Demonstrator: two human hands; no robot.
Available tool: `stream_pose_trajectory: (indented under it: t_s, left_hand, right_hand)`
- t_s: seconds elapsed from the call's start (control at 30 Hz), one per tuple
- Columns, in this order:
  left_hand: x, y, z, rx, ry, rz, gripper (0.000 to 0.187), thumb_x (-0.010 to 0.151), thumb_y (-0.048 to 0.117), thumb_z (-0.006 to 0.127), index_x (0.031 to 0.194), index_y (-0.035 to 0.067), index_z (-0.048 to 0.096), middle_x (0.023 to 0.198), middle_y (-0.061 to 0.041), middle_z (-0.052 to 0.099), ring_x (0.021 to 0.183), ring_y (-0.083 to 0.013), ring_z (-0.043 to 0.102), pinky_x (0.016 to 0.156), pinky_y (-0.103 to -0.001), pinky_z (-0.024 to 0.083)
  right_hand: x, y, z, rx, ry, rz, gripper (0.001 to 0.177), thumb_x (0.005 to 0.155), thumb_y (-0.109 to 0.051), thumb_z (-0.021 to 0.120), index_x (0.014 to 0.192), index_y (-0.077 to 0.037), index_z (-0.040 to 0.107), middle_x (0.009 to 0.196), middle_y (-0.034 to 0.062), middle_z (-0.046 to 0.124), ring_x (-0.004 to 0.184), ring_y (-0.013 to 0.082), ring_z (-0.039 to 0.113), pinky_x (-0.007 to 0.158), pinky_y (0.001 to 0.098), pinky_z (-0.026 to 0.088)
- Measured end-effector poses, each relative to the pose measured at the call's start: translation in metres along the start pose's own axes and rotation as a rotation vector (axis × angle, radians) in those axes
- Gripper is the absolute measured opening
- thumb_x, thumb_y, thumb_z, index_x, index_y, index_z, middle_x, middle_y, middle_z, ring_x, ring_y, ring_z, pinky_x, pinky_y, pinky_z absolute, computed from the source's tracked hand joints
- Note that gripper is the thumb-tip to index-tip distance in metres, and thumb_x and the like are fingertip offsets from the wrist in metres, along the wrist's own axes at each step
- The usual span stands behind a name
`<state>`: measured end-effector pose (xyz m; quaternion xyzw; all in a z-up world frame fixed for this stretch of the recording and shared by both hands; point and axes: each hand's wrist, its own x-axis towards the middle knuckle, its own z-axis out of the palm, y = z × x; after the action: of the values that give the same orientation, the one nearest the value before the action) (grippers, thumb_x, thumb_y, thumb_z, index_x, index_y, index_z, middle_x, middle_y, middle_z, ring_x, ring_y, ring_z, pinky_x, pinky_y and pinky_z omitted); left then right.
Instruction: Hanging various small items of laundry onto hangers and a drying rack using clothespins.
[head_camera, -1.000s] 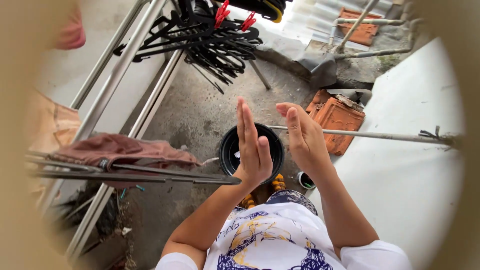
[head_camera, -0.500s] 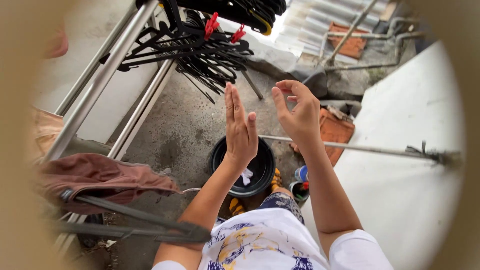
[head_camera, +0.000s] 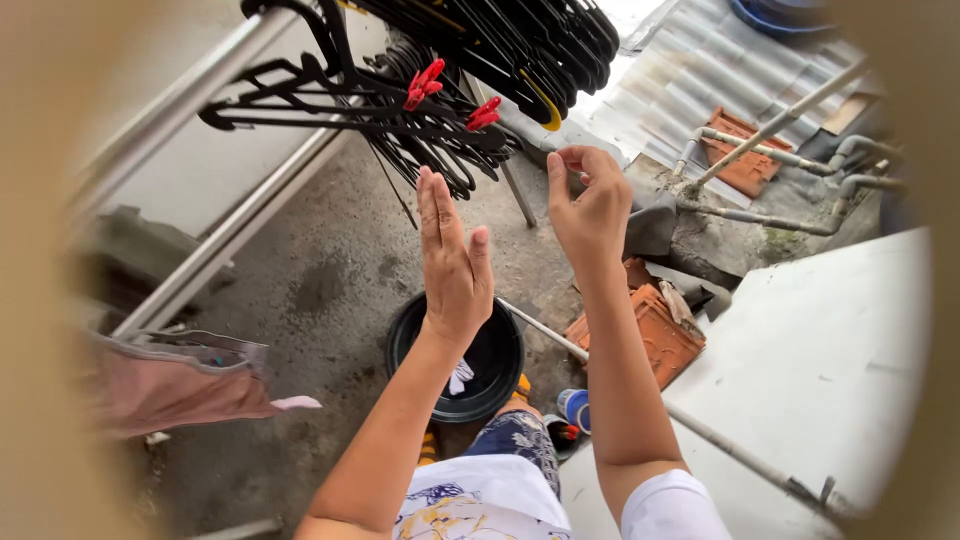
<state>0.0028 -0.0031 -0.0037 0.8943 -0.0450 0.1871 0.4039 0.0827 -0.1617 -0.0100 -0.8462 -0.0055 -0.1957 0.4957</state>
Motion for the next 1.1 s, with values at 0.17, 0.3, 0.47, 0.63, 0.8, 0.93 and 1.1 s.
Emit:
stream_pose_trajectory:
  t_s: [0.17,0.3,0.47,0.63,0.8,0.93,1.1]
  left_hand:
    - [0.015,-0.01,0.034,0.075,0.029,-0.005,0.069,0.117,0.04,0.031,0.164,-0.006,0.013,0.173,-0.028,0.014,0.164,-0.0424,0.016,0.135,-0.047,0.019]
    - [0.037,-0.016,0.06,0.046,0.052,-0.017,0.069,0.118,0.041,0.03,0.164,-0.007,0.013,0.173,-0.029,0.013,0.164,-0.0426,0.015,0.136,-0.048,0.02]
    - [0.067,-0.03,0.076,0.086,0.051,-0.031,0.068,0.118,0.04,0.031,0.165,-0.006,0.015,0.173,-0.027,0.014,0.165,-0.0414,0.016,0.137,-0.047,0.022]
    - [0.094,-0.05,0.08,0.136,0.059,-0.026,0.065,0.119,0.035,0.034,0.165,-0.006,0.016,0.173,-0.027,0.016,0.165,-0.0412,0.018,0.137,-0.048,0.022]
    - [0.106,-0.074,0.085,0.212,0.054,-0.006,0.062,0.117,0.029,0.043,0.163,-0.007,0.023,0.171,-0.027,0.023,0.164,-0.0418,0.021,0.137,-0.05,0.023]
    - [0.118,-0.084,0.083,0.307,0.039,-0.005,0.059,0.115,0.026,0.048,0.159,-0.008,0.031,0.167,-0.027,0.028,0.161,-0.0417,0.025,0.135,-0.05,0.026]
    - [0.132,-0.091,0.072,0.374,0.046,0.021,0.052,0.112,0.019,0.054,0.154,-0.009,0.041,0.161,-0.027,0.038,0.157,-0.0425,0.033,0.132,-0.053,0.028]
  right_hand:
    - [0.014,0.025,0.008,-0.019,-0.032,-0.055,0.012,0.098,-0.012,0.074,0.097,-0.001,0.071,0.096,0.0148,0.072,0.089,0.0303,0.069,0.08,0.038,0.054]
    - [0.028,0.037,0.009,-0.063,-0.071,-0.116,0.013,0.096,-0.012,0.076,0.101,-0.001,0.07,0.102,0.0137,0.072,0.098,0.0324,0.068,0.086,0.0399,0.054]
    - [0.043,0.059,0.021,-0.107,-0.069,-0.174,0.015,0.094,-0.011,0.08,0.101,-0.003,0.07,0.111,0.0121,0.07,0.103,0.0317,0.067,0.088,0.0397,0.055]
    - [0.058,0.069,0.048,-0.142,-0.071,-0.257,0.017,0.093,-0.01,0.083,0.102,-0.005,0.07,0.114,0.0104,0.069,0.106,0.0309,0.065,0.089,0.0387,0.054]
    - [0.071,0.074,0.069,-0.246,-0.052,-0.387,0.023,0.096,-0.013,0.088,0.111,-0.008,0.071,0.118,0.0073,0.065,0.109,0.029,0.058,0.097,0.0411,0.048]
    - [0.08,0.076,0.083,-0.255,-0.085,-0.409,0.026,0.098,-0.015,0.09,0.114,-0.009,0.071,0.119,0.007,0.064,0.109,0.0281,0.058,0.098,0.0413,0.047]
    - [0.083,0.071,0.101,-0.322,-0.059,-0.446,0.026,0.099,-0.017,0.09,0.114,-0.009,0.07,0.116,0.0054,0.063,0.11,0.0259,0.058,0.1,0.0389,0.046]
